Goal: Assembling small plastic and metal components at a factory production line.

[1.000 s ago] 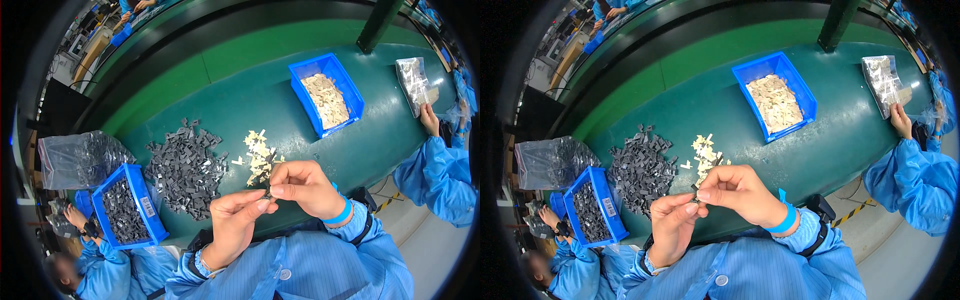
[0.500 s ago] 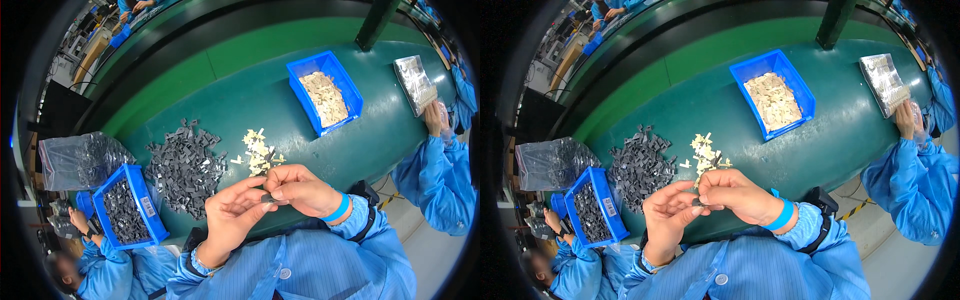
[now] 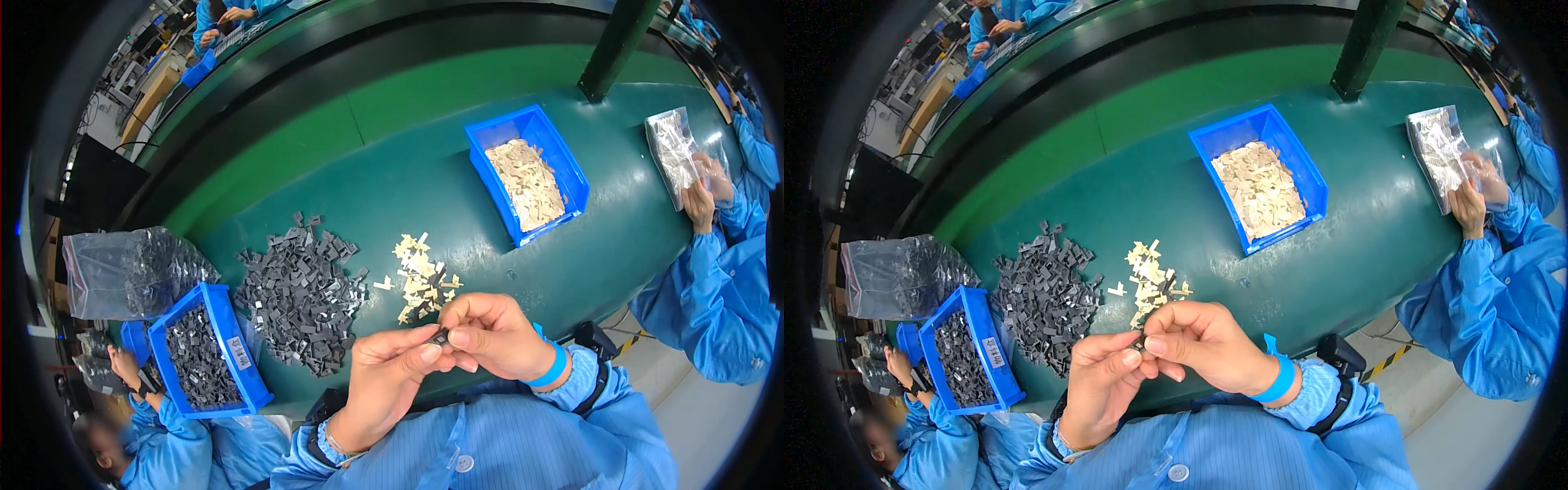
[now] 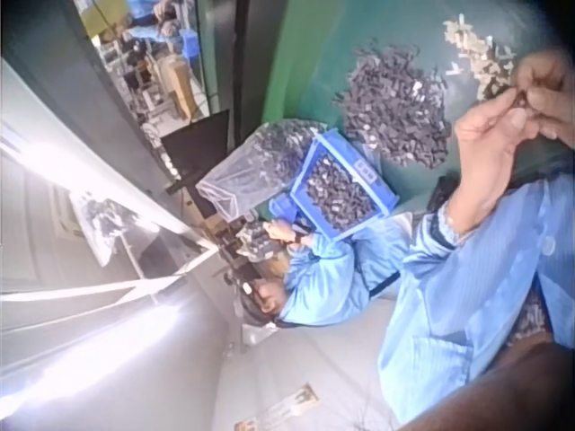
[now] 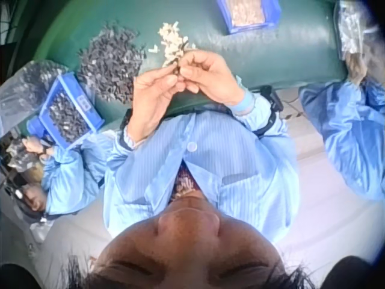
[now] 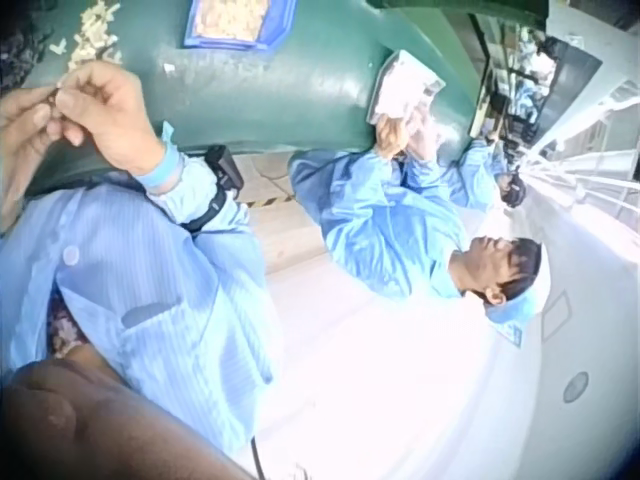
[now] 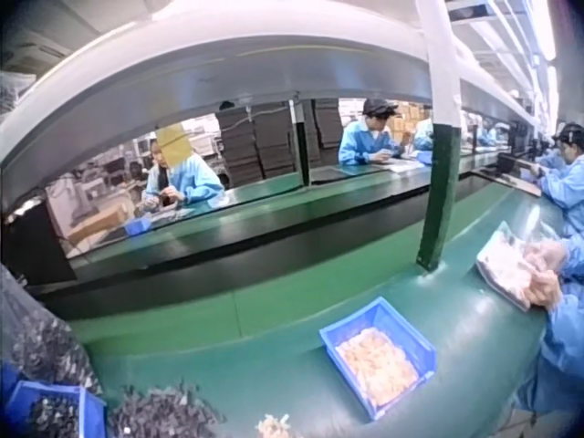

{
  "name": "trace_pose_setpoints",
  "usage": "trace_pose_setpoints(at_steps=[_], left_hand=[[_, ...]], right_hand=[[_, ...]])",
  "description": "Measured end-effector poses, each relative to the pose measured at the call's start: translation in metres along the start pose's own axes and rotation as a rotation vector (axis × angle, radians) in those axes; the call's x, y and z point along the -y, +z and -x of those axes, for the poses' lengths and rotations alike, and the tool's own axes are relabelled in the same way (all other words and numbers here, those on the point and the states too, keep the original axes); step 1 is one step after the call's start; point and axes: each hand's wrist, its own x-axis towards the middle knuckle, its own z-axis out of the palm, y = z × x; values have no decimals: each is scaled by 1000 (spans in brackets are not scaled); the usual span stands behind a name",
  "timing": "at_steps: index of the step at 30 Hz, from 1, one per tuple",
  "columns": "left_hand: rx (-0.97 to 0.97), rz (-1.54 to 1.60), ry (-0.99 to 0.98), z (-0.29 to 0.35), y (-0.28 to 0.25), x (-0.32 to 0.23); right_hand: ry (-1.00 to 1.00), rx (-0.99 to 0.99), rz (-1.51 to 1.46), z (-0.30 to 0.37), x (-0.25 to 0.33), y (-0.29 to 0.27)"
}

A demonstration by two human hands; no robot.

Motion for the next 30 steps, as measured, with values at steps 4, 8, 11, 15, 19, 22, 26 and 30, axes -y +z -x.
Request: trace_pose_setpoints(at_steps=[4, 8, 11, 15, 19, 22, 26, 30], left_hand=[[-65, 281, -213, 5, -4, 5], [-183, 308, -313, 18, -17, 5], [-200, 141, -123, 41, -17, -15], [-401, -635, 778, 75, -54, -73], [-1089, -998, 1136, 122, -106, -129], [-1240, -1763, 768, 126, -133, -138], [-1068, -2075, 493, 118, -124, -128], [-821, -1798, 651, 88, -84, -101]], right_hand=[[-171, -125, 324, 4, -11, -1], [-594, 80, 1007, -11, -16, -16], [-550, 229, 1108, -14, -1, -12], [-682, 86, 1572, -39, 12, -18], [-596, 99, 1789, -67, 10, -12], [-500, 111, 1928, -81, -4, -15], [-585, 94, 2027, -90, -17, -23], [-656, 140, 2027, -93, -17, -21]])
